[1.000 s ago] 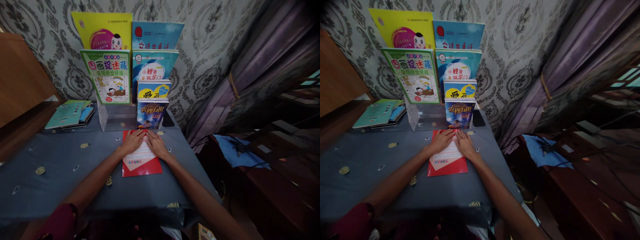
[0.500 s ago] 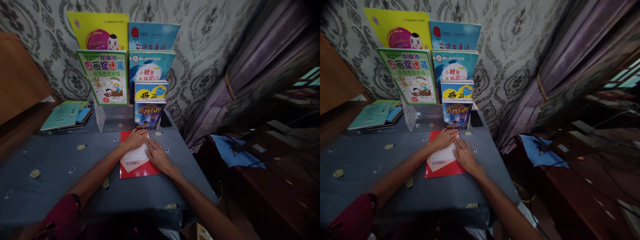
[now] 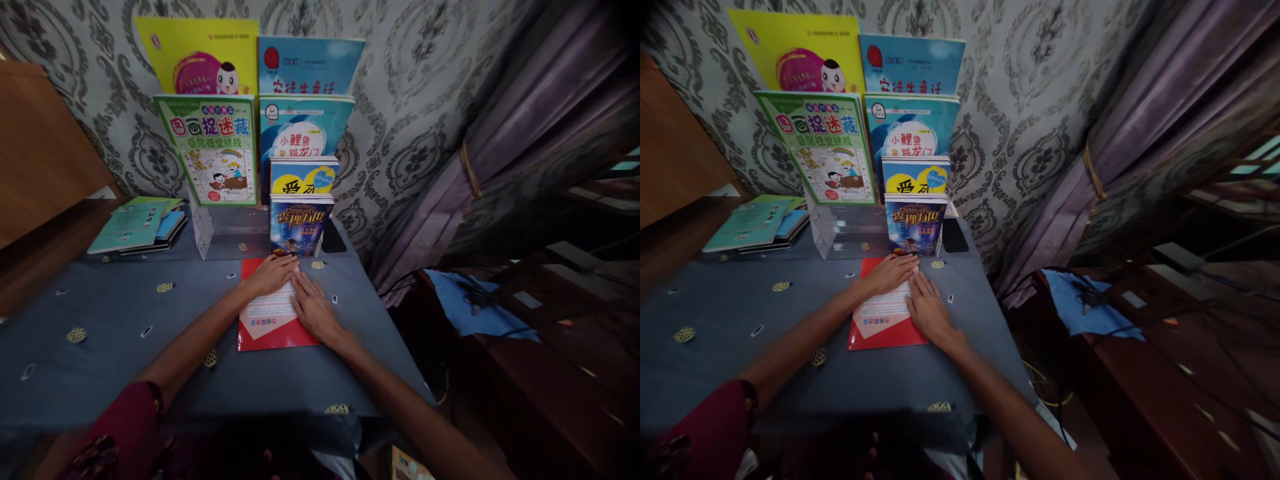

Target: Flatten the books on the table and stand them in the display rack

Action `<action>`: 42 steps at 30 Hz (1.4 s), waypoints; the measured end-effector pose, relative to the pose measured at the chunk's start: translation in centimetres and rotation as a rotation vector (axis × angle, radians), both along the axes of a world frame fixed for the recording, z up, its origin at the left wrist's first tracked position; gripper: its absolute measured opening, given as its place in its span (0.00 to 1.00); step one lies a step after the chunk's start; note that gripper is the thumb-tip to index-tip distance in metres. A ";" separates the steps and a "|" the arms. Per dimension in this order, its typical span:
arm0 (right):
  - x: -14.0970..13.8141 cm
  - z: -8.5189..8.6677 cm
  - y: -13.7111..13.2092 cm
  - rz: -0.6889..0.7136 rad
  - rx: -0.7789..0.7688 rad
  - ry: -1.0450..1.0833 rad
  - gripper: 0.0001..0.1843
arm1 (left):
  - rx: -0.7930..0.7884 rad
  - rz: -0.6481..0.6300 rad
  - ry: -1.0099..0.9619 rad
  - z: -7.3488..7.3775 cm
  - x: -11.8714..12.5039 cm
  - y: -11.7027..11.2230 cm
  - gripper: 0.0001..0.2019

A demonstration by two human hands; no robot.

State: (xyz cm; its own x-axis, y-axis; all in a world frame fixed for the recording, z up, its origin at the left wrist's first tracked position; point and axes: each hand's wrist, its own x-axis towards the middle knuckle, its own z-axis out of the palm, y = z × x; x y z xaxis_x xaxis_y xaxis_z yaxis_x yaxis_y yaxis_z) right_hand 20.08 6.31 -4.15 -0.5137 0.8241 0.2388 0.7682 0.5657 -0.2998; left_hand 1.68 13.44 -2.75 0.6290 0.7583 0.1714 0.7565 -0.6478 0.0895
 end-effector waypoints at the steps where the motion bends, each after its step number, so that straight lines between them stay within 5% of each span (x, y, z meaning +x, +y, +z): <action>1: 0.0 0.0 0.0 0.003 -0.003 -0.002 0.29 | -0.006 0.005 -0.002 0.0 0.0 -0.1 0.23; 14: 2.0 0.0 -2.0 0.179 -0.018 -0.050 0.29 | -0.169 0.027 -0.021 0.0 -0.8 -1.2 0.27; 23: 1.9 0.2 -2.4 0.204 0.003 -0.046 0.28 | -0.094 0.204 -0.052 0.2 -0.4 -2.7 0.24; 32: 3.0 0.8 -6.2 0.303 -0.011 -0.055 0.32 | -0.084 0.136 -0.071 -0.2 -1.0 -6.4 0.24; 37: 3.8 1.9 -8.9 0.364 -0.079 -0.110 0.39 | -0.097 0.111 -0.082 -0.1 -0.7 -8.6 0.25; 42: 4.8 2.5 -10.5 0.458 -0.158 -0.179 0.60 | -0.102 0.117 -0.099 -0.2 -0.6 -9.8 0.24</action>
